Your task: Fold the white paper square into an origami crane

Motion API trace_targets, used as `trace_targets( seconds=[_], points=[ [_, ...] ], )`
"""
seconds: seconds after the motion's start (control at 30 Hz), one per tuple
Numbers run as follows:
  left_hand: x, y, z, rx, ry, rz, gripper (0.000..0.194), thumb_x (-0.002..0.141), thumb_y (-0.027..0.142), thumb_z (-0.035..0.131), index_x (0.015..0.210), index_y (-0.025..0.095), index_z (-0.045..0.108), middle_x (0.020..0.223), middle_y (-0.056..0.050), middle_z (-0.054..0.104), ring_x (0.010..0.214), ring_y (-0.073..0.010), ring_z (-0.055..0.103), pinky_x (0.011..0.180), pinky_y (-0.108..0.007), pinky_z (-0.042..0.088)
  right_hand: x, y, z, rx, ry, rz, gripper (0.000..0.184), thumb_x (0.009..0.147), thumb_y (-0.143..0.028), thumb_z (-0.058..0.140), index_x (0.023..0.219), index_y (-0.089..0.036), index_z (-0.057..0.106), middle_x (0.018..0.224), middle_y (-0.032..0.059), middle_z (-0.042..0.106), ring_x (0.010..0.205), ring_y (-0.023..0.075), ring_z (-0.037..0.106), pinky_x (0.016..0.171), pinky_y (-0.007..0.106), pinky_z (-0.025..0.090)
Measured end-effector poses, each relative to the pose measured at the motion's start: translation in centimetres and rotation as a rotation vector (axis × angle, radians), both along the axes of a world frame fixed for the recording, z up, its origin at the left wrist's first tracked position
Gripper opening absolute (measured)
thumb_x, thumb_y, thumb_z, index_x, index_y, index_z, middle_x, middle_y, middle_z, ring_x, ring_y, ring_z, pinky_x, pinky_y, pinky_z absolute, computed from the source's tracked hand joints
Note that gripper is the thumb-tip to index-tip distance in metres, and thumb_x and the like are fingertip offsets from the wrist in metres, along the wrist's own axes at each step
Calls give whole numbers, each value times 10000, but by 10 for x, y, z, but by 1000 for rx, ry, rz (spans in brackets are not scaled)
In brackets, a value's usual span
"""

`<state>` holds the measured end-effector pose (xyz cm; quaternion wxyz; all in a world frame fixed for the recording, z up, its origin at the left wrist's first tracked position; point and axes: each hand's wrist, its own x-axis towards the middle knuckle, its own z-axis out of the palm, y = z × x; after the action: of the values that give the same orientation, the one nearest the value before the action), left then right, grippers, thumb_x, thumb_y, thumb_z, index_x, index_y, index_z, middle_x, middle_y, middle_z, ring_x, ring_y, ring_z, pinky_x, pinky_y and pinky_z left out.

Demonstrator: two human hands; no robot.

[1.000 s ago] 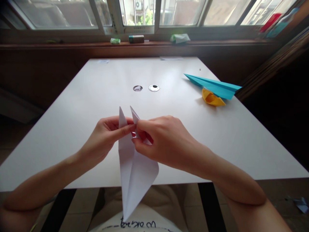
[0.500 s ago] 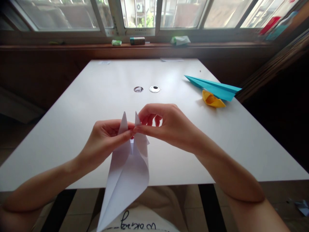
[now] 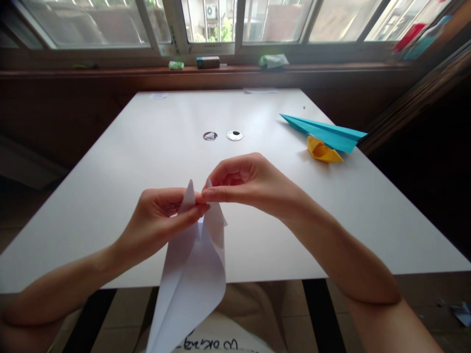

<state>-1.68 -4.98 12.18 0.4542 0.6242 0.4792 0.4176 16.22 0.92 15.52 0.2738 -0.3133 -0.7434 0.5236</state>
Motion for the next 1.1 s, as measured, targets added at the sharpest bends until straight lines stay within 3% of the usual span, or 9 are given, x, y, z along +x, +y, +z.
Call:
trace_targets(
  seconds=[0.23,0.53,0.83,1.1],
  points=[
    [1,0,-1,25,18,-15,220,767,343,624,690,144,676,596,-6,553,556,-99,457,478,-219,338,0,-3,-1,32,34,-57,226,655,-378,723,658,-169,638,648,1,640,608,106,575,536,249,457],
    [0,0,-3,27,4,-14,212,761,351,628,737,152,697,617,-11,575,564,-104,468,482,-221,350,0,-11,1,261,-84,-170,268,726,-461,641,671,-200,636,650,-6,618,610,109,540,566,268,435],
    [1,-1,-2,-5,-14,-35,210,761,348,630,761,151,703,609,-14,569,560,-105,463,475,-220,340,0,-12,3,246,-83,-168,303,742,-494,614,638,-210,604,622,-2,597,600,115,520,545,266,419],
    [0,-2,4,-137,-99,-63,192,749,341,646,761,153,683,646,-9,597,575,-110,511,491,-219,376,-3,-14,-2,227,2,-247,301,741,-466,630,618,-194,587,585,-15,548,553,97,466,488,250,372]
  ],
)
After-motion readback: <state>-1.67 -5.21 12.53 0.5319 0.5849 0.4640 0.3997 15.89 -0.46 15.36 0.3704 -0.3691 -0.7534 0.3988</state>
